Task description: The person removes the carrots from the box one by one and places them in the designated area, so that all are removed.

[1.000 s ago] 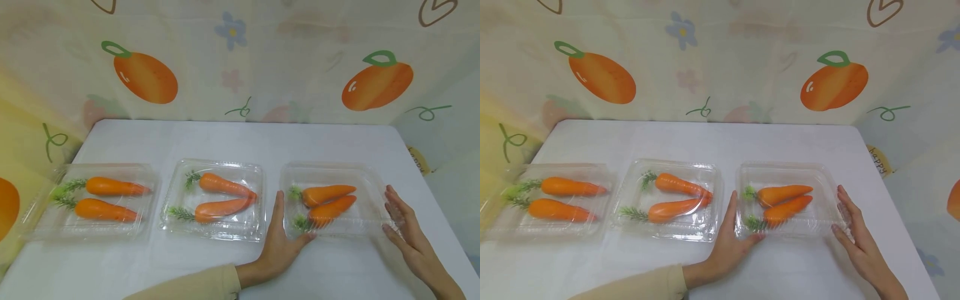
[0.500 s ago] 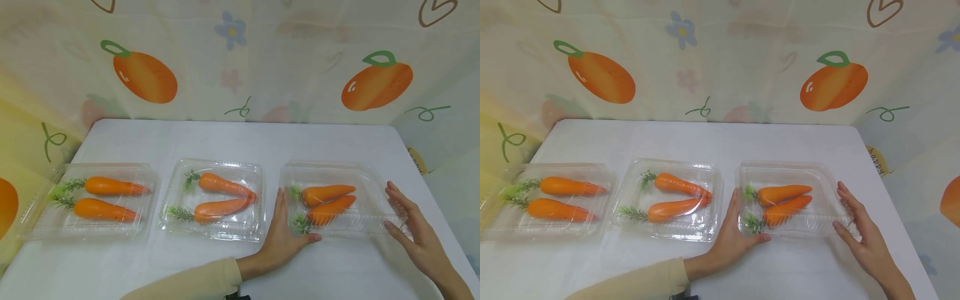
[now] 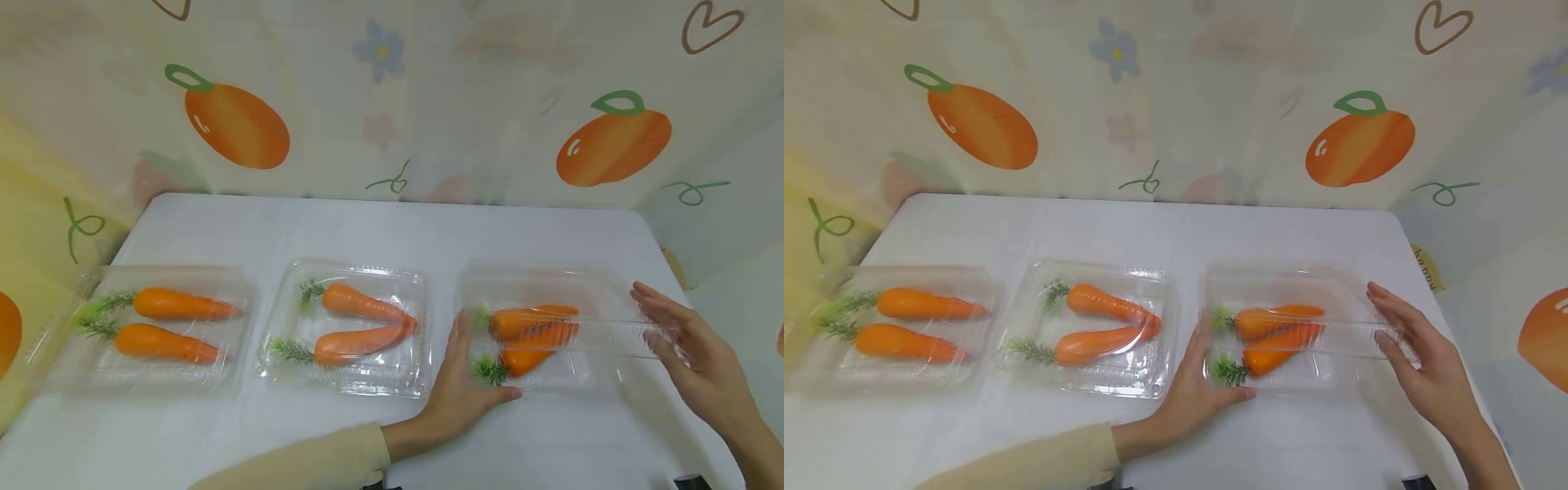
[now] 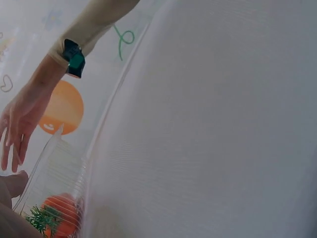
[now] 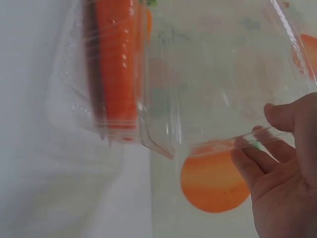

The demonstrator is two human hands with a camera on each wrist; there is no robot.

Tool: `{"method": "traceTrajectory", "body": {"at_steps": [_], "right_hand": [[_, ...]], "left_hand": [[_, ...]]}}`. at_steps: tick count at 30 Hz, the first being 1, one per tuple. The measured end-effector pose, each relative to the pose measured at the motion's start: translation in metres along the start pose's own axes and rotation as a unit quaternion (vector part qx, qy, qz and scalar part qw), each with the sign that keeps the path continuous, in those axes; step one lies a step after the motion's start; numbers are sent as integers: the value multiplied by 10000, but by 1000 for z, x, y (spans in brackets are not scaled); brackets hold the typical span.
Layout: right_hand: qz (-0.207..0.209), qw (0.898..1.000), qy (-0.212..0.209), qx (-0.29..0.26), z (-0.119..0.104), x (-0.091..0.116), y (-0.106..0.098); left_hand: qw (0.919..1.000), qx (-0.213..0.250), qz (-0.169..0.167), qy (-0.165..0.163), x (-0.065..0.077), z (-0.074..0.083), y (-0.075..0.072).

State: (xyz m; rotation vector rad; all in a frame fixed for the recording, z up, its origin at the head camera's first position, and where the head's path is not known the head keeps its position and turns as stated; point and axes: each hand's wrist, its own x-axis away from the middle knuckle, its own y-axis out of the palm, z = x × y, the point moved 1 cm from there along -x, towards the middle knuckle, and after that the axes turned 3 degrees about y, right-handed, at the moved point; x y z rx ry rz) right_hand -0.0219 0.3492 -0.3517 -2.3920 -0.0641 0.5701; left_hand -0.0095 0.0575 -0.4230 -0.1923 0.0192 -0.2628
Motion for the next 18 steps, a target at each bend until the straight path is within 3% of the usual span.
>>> {"method": "traceTrajectory", "body": {"at_steps": [5,18], "right_hand": [[-8,9998,-2,192,1,-8,-2],[250,9982,-34,544,4,-22,-8]], "left_hand": [[9999,-39,36,-146,4,-1,-1],[10000,18,18,82,2,-2,1]]}}
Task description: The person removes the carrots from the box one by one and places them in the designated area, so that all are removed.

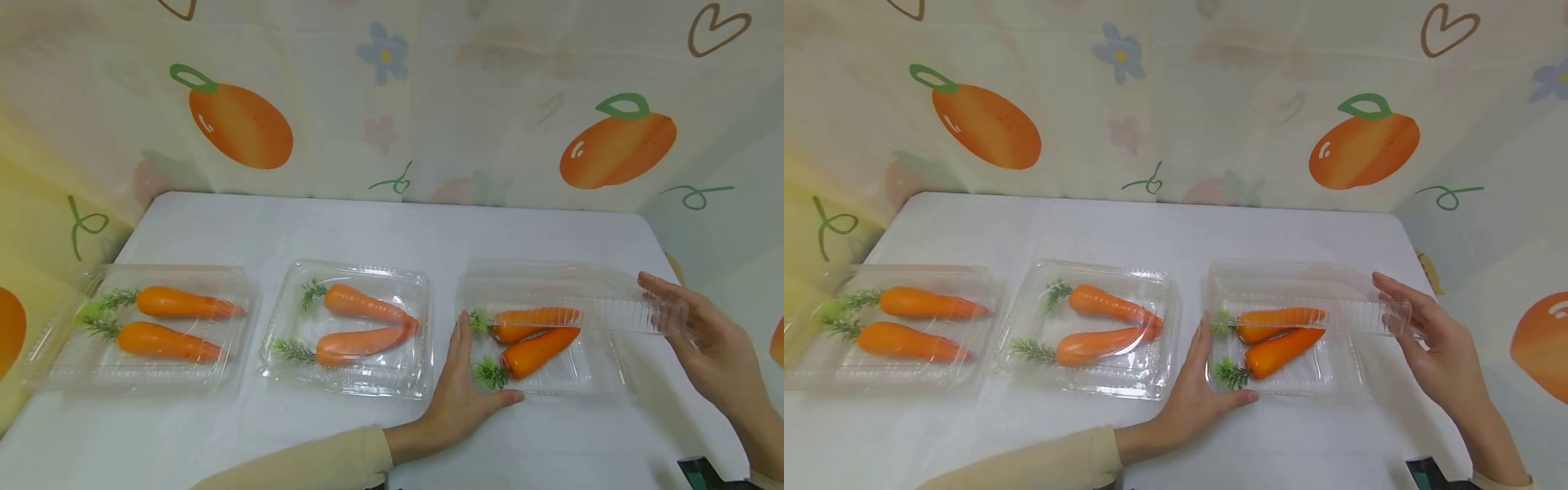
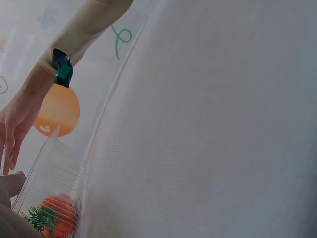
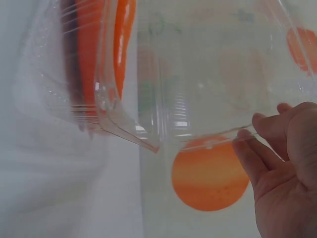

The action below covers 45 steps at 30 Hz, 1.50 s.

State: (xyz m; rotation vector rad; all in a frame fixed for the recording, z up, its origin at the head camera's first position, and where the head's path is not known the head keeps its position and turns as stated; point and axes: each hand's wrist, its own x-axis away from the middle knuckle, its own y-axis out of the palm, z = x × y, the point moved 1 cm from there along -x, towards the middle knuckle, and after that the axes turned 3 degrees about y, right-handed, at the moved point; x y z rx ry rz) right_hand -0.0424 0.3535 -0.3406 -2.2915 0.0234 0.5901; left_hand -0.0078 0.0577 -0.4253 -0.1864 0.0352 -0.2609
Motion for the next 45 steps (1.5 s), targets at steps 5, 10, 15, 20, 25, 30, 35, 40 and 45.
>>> {"method": "traceTrajectory", "body": {"at_steps": [5,10,15,20,25,30,35,40,45], "right_hand": [[25,10000,-10,-18,-1,-10,0],[-18,9999,59,-115,1,-18,-1],[-25,9991,404,-83,6,-21,-2],[14,9985,531,-116,11,-24,0],[55,9982,591,-123,14,-30,2],[12,9963,810,269,17,-36,-2],[25,9954,931,216,17,-39,-7],[122,9974,715,-4,17,-43,-5],[86,9982,588,-69,19,-47,-3]], "left_hand": [[10000,-42,53,27,0,0,0],[9999,-126,90,-37,0,0,0],[9998,-174,103,-58,0,2,1],[9995,-305,102,-75,1,2,0],[9992,-367,126,-46,1,1,-2],[9997,-225,115,-14,-1,2,0],[9995,-308,97,26,-4,4,3],[9992,-361,143,-29,-2,2,1],[9995,-272,156,-75,-1,2,0]]}}
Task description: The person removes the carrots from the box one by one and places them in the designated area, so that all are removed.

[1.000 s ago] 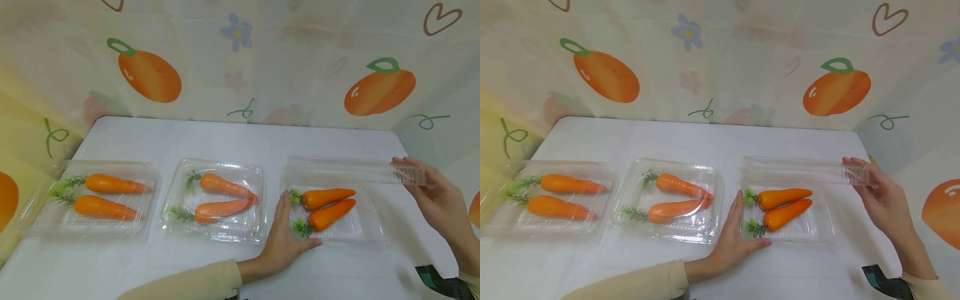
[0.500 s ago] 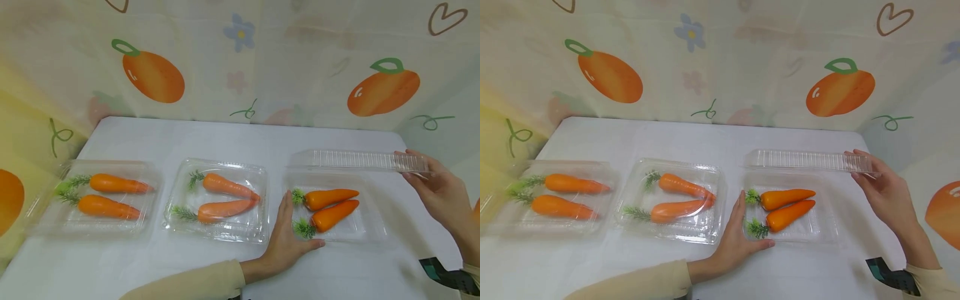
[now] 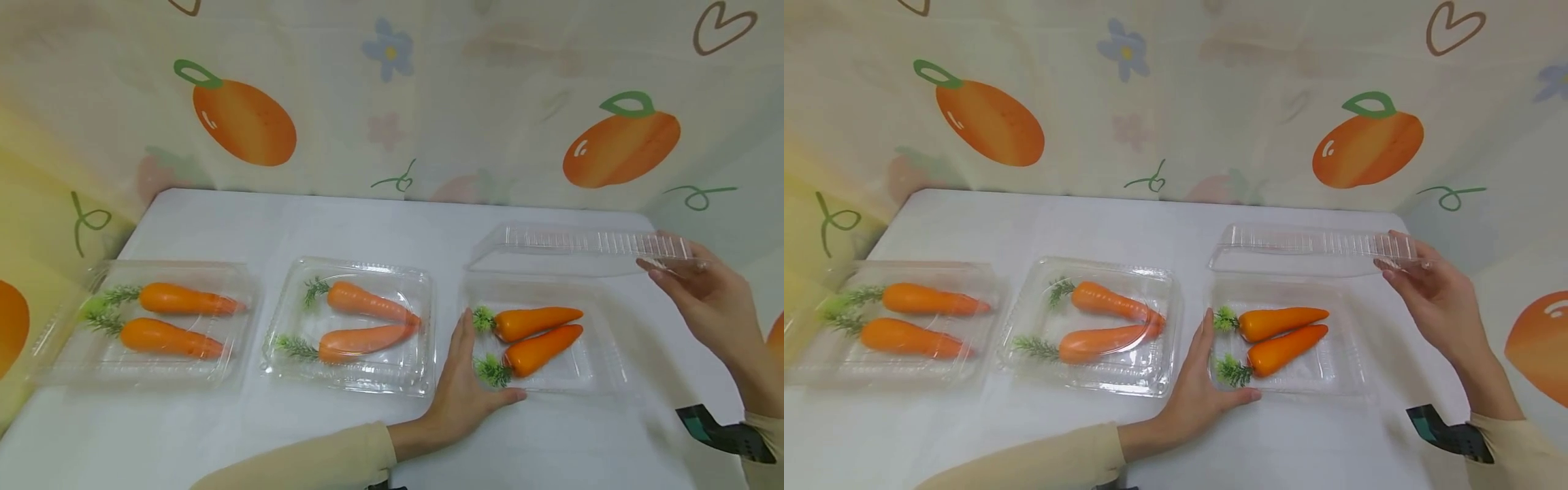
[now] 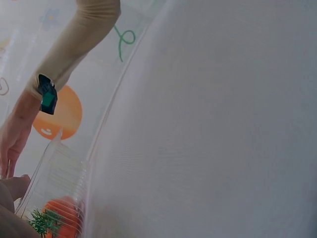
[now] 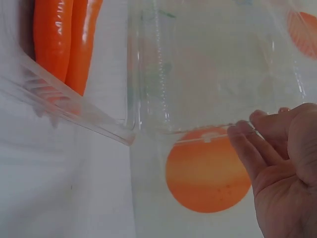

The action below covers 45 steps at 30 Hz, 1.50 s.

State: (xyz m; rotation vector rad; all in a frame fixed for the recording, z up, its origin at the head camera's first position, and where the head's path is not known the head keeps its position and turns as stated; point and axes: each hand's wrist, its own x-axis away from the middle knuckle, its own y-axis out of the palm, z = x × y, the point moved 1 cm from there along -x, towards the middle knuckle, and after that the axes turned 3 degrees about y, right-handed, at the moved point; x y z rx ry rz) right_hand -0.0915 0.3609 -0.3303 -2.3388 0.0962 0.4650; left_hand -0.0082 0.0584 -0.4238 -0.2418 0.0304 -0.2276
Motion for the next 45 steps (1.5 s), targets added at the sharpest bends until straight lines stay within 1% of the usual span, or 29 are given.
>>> {"method": "traceTrajectory", "body": {"at_steps": [3,10,21,29,32,45], "right_hand": [[7,9999,-109,56,1,-4,1],[-37,9991,-396,-155,-3,-14,3],[-221,9988,-275,-329,1,-20,5],[-305,9978,-460,-379,2,-24,5],[-315,9980,-412,-372,3,-26,6],[-357,9978,84,-549,16,-34,11]], "left_hand": [[10000,72,-21,7,0,0,0],[9999,87,-62,59,0,0,0],[10000,59,-61,23,0,1,-1],[9999,133,-29,24,0,1,0],[9999,132,-20,26,0,1,0],[9999,147,-3,66,-1,0,1]]}}
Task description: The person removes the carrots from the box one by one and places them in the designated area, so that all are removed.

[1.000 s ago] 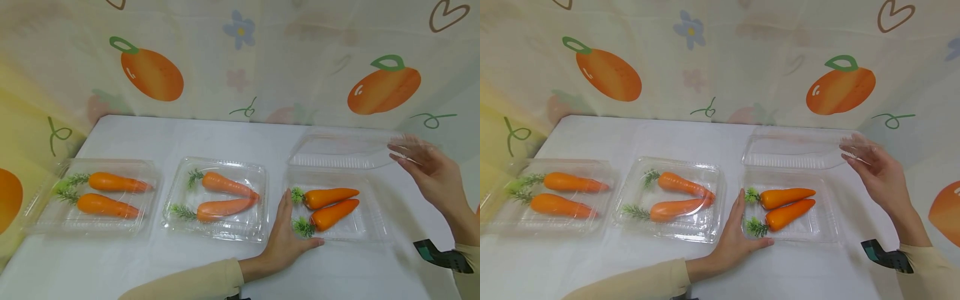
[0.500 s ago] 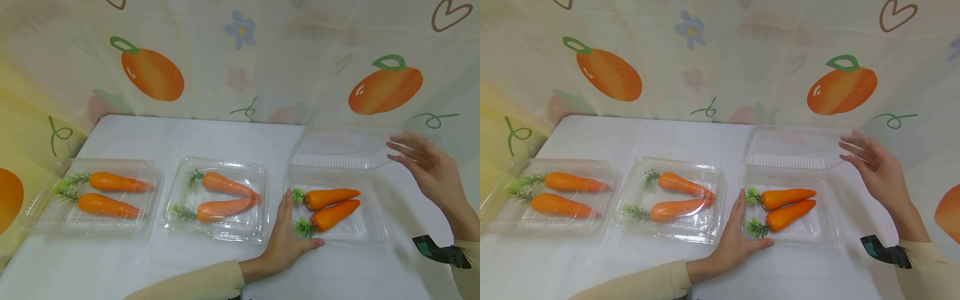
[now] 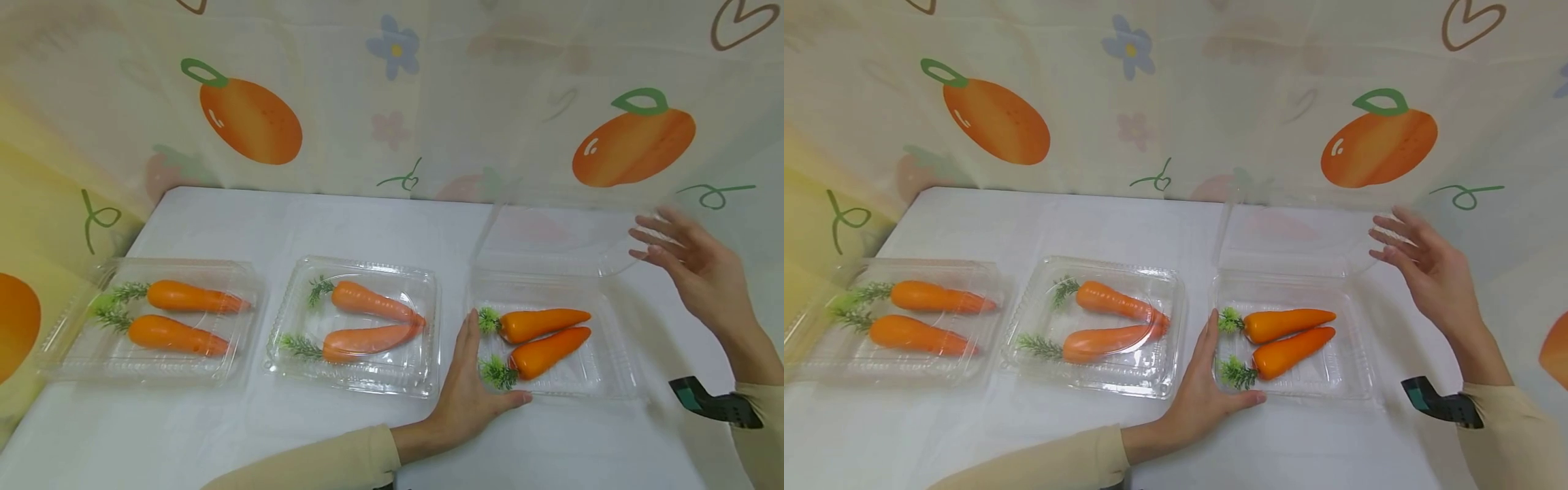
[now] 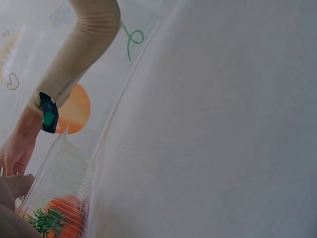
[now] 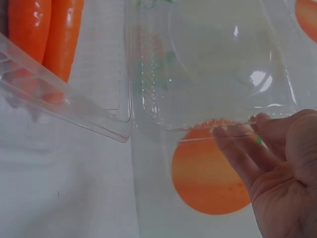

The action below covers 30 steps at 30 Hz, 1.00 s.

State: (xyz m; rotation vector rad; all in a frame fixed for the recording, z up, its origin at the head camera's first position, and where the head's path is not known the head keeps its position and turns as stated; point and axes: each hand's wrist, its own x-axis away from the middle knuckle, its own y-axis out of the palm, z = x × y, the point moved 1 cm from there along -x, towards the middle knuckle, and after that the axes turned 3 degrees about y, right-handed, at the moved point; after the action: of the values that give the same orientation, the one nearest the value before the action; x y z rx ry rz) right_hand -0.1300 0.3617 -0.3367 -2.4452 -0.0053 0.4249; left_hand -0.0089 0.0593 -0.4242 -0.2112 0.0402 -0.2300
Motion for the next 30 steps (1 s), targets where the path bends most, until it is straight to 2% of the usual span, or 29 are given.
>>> {"method": "traceTrajectory", "body": {"at_steps": [10,15,19,30], "right_hand": [[77,9999,67,91,0,0,1],[117,9998,-18,-135,0,-3,3],[107,9996,71,-249,1,-5,4],[80,9988,427,246,6,-11,11]], "left_hand": [[10000,-66,-12,-14,-1,0,3],[9999,-122,12,2,0,1,2],[10000,-20,-17,19,0,2,0],[10000,-28,-24,35,0,1,-1]]}}
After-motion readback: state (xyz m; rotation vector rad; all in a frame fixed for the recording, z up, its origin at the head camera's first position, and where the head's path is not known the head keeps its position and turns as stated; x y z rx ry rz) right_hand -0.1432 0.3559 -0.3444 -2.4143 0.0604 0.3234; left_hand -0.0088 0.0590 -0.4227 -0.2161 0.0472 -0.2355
